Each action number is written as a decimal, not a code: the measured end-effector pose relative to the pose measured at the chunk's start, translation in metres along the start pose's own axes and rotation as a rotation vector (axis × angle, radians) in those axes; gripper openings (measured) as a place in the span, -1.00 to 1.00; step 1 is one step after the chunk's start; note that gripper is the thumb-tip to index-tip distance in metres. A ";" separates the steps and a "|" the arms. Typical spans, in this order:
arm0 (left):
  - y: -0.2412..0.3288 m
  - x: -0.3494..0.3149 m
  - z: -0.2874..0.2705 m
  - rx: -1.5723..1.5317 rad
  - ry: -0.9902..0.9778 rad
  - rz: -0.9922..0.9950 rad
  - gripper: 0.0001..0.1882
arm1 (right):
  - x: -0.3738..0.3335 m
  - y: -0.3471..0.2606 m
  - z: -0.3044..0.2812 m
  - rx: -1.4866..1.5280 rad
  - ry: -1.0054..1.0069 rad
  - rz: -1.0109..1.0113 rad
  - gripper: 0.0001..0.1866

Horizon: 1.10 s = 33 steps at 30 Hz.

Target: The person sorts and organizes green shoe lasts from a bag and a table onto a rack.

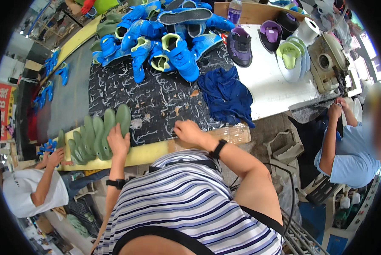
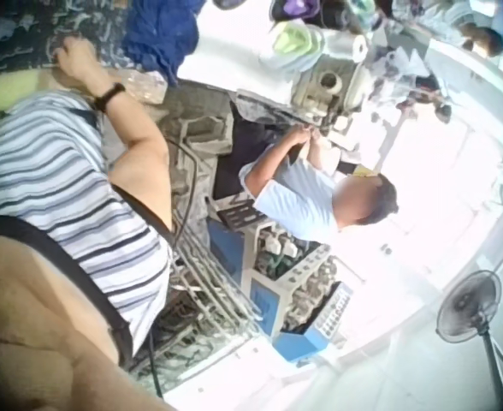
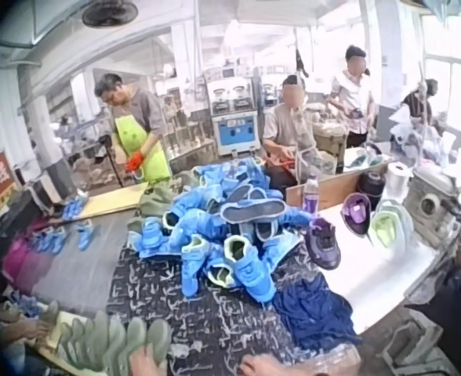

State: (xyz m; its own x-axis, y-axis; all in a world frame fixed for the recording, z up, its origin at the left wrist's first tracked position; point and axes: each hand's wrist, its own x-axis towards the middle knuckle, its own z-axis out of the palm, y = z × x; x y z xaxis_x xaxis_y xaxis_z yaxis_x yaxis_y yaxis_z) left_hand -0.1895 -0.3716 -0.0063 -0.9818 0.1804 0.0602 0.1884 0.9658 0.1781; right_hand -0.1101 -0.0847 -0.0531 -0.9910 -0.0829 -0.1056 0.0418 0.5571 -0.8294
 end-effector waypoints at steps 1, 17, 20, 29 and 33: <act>0.003 -0.006 0.000 0.010 0.052 0.110 -0.44 | -0.011 -0.007 -0.011 -0.088 0.018 -0.004 -0.82; 0.035 -0.007 0.079 -0.112 -0.234 0.492 -0.28 | 0.082 0.022 -0.061 0.266 0.477 0.288 -0.30; 0.034 -0.008 0.078 -0.115 -0.225 0.479 -0.27 | 0.087 0.022 -0.063 0.241 0.661 0.380 -0.05; 0.033 -0.004 0.074 -0.059 -0.307 0.470 -0.27 | 0.197 0.023 -0.085 0.104 0.459 0.444 -0.20; 0.037 -0.003 0.071 -0.082 -0.342 0.461 -0.27 | 0.261 0.009 -0.104 0.032 0.553 0.338 -0.20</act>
State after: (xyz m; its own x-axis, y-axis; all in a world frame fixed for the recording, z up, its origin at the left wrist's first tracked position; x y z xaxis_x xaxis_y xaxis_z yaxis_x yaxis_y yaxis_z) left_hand -0.1812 -0.3231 -0.0694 -0.7480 0.6419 -0.1685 0.5866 0.7582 0.2846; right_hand -0.3820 -0.0154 -0.0310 -0.8414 0.5354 -0.0730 0.3587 0.4523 -0.8165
